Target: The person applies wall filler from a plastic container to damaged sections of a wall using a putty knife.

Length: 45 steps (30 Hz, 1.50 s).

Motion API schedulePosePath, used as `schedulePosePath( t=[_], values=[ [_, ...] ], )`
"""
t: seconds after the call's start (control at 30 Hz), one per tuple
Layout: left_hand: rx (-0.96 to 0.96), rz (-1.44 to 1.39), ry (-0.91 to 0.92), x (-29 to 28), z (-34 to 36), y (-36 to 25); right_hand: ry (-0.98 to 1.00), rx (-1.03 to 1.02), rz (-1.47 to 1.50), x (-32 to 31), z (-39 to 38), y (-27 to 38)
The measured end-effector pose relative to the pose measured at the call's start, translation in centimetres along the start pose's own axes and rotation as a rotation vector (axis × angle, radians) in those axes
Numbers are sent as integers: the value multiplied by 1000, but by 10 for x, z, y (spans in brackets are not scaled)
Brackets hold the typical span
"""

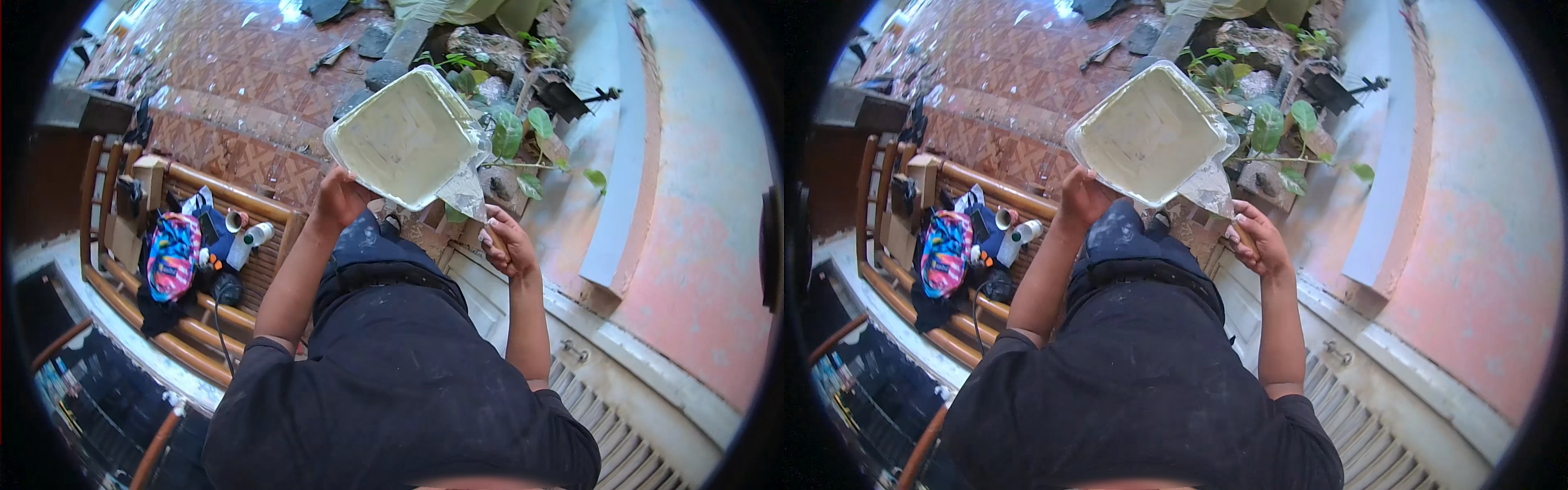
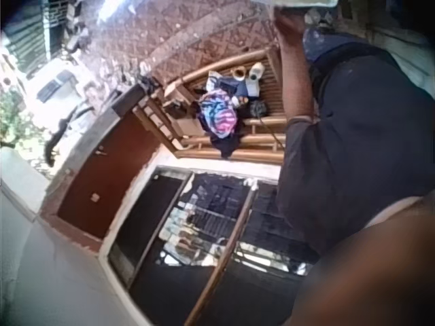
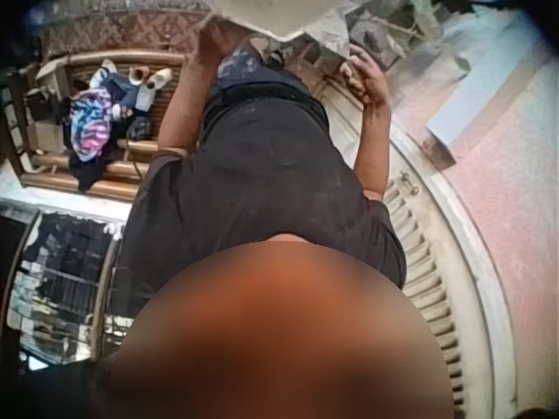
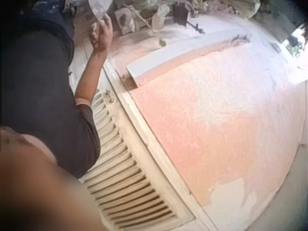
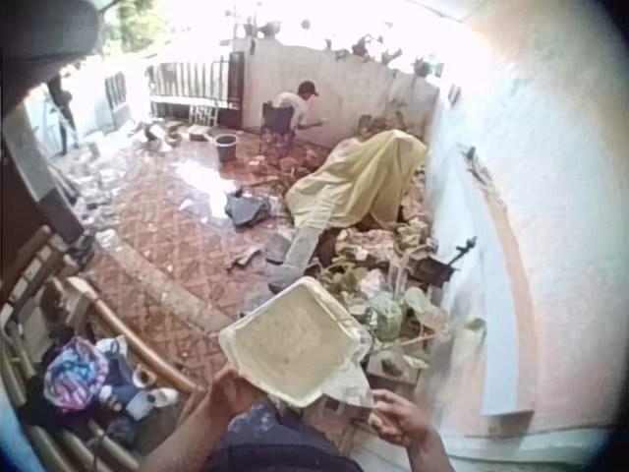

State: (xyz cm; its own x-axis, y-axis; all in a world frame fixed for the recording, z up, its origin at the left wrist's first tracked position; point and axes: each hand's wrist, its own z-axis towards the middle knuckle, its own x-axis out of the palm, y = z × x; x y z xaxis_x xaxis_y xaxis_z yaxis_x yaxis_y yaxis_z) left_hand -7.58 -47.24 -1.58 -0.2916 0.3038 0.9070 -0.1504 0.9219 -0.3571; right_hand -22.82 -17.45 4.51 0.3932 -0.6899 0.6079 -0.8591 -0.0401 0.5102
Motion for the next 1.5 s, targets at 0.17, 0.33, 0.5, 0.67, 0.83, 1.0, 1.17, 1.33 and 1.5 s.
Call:
schedulePosePath(
  t=[0.17,0.33,0.5,0.67,0.83,1.0,1.17,1.33,1.5],
  values=[
    [101,-47,-37,3,4,-11,27,98,-48,-2,31,33],
    [273,-131,-106,-13,10,-42,-6,191,-136,3,67,50],
    [360,-71,-137,-37,24,-104,-109,-365,-647,81,126,82],
    [418,-108,-150,-50,43,-182,-21,-1146,-1542,198,218,103],
    [453,-95,-166,-74,51,-282,249,-1303,-1775,296,321,91],
    [518,-121,-145,-92,48,-370,368,-1287,-1894,357,391,87],
    [598,-156,-149,-110,51,-426,515,-1348,-1778,398,453,86],
    [637,-122,-152,-127,65,-484,584,-1333,-1761,424,512,95],
    [788,-150,-190,-137,94,-561,557,-1297,-1775,434,586,115]
  ],
)
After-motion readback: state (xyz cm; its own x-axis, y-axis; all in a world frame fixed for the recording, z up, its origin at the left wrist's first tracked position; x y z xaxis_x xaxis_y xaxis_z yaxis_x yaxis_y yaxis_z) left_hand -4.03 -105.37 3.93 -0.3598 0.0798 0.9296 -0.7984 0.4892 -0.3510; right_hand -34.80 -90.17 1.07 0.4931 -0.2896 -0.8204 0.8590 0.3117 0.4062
